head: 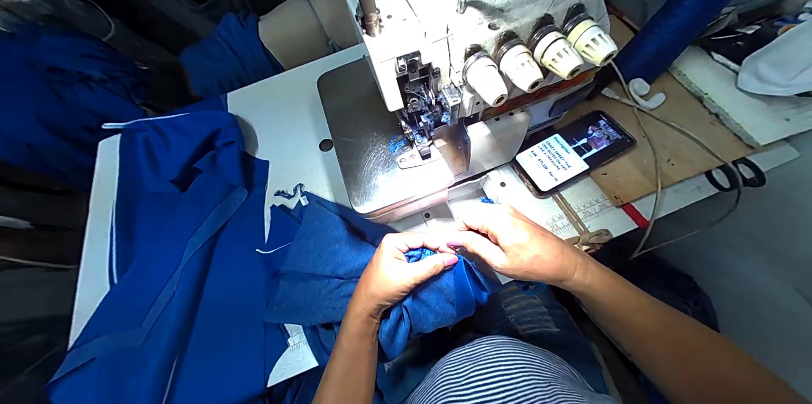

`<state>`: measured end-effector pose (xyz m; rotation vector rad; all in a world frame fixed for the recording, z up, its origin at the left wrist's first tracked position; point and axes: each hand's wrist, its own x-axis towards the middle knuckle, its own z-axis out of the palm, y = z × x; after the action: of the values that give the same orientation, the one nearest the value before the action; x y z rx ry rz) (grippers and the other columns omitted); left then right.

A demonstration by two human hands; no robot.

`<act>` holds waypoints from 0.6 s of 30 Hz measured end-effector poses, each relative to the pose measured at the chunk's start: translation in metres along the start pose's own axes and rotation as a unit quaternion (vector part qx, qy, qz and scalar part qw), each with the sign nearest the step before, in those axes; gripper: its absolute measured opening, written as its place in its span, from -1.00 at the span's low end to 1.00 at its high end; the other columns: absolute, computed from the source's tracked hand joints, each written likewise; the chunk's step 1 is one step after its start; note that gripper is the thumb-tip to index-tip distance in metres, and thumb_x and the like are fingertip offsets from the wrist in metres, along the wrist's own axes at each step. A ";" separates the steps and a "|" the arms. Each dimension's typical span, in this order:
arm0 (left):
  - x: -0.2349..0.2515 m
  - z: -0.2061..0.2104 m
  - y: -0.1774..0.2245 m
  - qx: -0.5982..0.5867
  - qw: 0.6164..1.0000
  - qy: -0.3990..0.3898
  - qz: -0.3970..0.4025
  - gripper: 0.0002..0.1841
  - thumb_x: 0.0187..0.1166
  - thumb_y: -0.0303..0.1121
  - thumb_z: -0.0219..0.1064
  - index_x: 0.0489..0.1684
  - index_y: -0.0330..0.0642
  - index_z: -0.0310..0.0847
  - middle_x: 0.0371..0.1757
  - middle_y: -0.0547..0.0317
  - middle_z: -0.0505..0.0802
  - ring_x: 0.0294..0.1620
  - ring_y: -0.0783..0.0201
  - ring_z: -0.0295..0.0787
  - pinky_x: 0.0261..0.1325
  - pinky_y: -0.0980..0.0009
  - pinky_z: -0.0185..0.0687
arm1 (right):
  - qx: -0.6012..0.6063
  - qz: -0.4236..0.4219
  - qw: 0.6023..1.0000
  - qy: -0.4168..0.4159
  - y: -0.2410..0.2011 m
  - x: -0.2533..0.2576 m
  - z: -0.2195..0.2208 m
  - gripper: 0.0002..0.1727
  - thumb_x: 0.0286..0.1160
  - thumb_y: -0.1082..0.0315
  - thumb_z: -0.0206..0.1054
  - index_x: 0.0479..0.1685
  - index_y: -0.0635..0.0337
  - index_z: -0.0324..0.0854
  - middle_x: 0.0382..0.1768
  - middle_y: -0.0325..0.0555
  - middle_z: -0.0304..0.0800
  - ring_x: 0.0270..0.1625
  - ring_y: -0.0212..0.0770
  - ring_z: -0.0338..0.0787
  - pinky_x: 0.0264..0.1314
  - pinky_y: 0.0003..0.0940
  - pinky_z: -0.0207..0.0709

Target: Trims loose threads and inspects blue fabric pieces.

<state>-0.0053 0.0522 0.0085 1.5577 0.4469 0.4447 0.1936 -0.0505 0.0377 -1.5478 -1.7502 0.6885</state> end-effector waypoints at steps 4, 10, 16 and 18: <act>0.000 0.004 0.002 0.017 1.000 0.019 -0.003 -0.96 0.37 -0.48 0.53 -0.41 -0.14 0.90 -0.27 0.28 0.93 -0.20 0.50 0.83 -0.10 0.57 0.75 | 0.009 0.023 0.999 0.040 -0.001 -0.002 0.009 -0.71 0.58 0.29 0.22 -0.57 0.07 0.60 -0.63 -0.37 0.46 -0.55 -0.53 0.45 -0.52 -0.61 0.27; 0.002 0.010 0.000 0.055 0.997 0.043 0.026 -0.95 0.32 -0.45 0.51 -0.49 -0.12 0.87 -0.32 0.32 0.91 -0.27 0.54 0.81 -0.19 0.61 0.73 | -0.007 0.023 0.995 0.101 -0.001 -0.004 0.017 -0.70 0.54 0.25 0.27 -0.60 0.10 0.59 -0.66 -0.35 0.45 -0.58 -0.53 0.43 -0.54 -0.64 0.26; 0.000 0.008 -0.002 0.072 0.994 0.061 0.054 -0.90 0.38 -0.47 0.46 -0.49 -0.15 0.88 -0.29 0.29 0.93 -0.17 0.50 0.85 -0.06 0.55 0.77 | 0.058 0.110 0.991 0.054 -0.004 -0.011 0.004 -0.68 0.70 0.26 0.18 -0.38 0.07 0.79 -0.56 -0.38 0.72 -0.53 -0.55 0.67 -0.43 -0.61 0.56; 0.000 0.006 -0.004 0.085 0.992 0.058 0.075 -0.90 0.40 -0.46 0.46 -0.47 -0.17 0.89 -0.31 0.29 0.92 -0.18 0.50 0.84 -0.05 0.57 0.77 | 0.123 0.173 0.977 -0.014 -0.006 -0.018 0.000 -0.73 0.63 0.19 0.34 -0.42 0.09 0.75 -0.62 -0.36 0.71 -0.60 -0.54 0.66 -0.50 -0.61 0.54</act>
<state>-0.0020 0.0476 0.0046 1.7427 0.4681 0.6286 0.1906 -0.0693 0.0401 -1.6880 -1.3632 1.0592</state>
